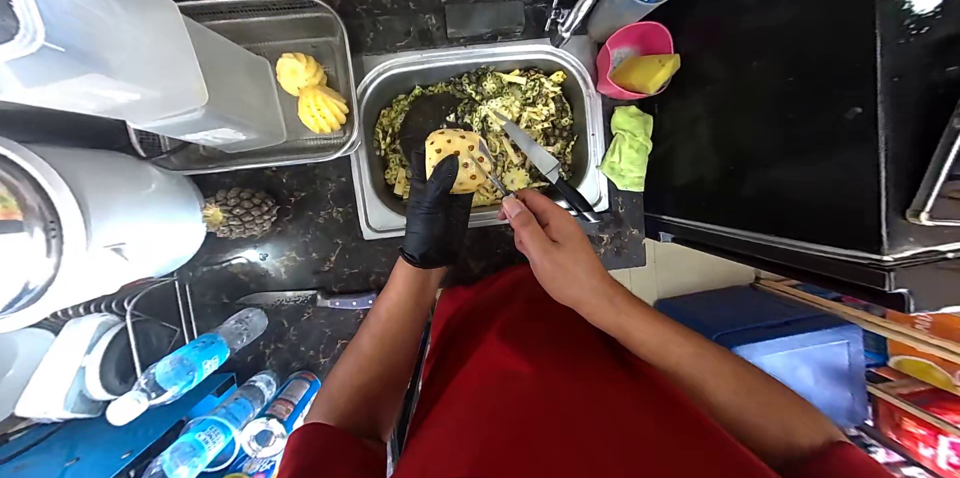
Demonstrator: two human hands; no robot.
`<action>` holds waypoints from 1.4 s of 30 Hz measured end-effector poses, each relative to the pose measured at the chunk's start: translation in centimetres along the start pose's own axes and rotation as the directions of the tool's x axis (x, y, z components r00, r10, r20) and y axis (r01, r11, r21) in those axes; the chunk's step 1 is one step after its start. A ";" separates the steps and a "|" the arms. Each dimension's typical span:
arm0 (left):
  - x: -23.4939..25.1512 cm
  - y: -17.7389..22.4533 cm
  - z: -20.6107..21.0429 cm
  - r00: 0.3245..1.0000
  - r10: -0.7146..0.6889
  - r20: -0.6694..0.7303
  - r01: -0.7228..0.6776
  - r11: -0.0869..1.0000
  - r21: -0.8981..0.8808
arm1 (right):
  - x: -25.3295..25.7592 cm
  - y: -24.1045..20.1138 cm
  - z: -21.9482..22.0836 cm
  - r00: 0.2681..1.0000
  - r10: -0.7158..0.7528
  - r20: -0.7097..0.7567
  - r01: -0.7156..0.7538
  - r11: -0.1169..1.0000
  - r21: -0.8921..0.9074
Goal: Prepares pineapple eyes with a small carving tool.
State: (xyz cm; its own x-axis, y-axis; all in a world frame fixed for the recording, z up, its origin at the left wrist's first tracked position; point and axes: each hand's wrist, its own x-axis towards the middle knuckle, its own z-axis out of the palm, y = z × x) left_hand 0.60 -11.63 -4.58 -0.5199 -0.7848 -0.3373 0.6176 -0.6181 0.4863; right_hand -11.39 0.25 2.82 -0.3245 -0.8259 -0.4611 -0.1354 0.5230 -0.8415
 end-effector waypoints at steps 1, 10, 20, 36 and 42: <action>0.0 0.2 0.4 0.998 -0.056 -0.015 0.055 0.998 -0.029 | 0.0 0.1 0.1 1.000 -0.004 -0.007 0.003 1.000 -0.026; 0.0 0.6 2.9 0.958 -0.190 -0.216 0.183 0.982 -0.050 | -0.6 1.5 0.4 0.997 -0.067 -0.031 0.065 0.996 -0.053; -0.1 0.2 3.4 0.972 -0.131 -0.193 0.128 0.991 -0.030 | -1.0 2.2 0.0 0.998 -0.059 -0.019 0.059 0.998 0.010; -0.1 -0.7 0.2 0.987 0.158 0.013 -0.158 0.974 0.163 | -0.5 -0.2 -0.4 0.997 -0.001 0.071 -0.001 1.000 0.022; 0.7 -0.5 -1.1 0.949 0.230 0.216 -0.261 0.957 0.127 | -1.3 0.4 0.2 0.996 -0.055 0.066 0.045 0.989 0.142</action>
State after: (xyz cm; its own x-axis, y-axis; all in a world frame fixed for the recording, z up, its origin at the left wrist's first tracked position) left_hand 0.59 -11.90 -5.89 -0.4788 -0.8773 -0.0344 0.6518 -0.3814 0.6555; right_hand -10.82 1.48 2.99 -0.2542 -0.8655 -0.4316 -0.0154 0.4498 -0.8930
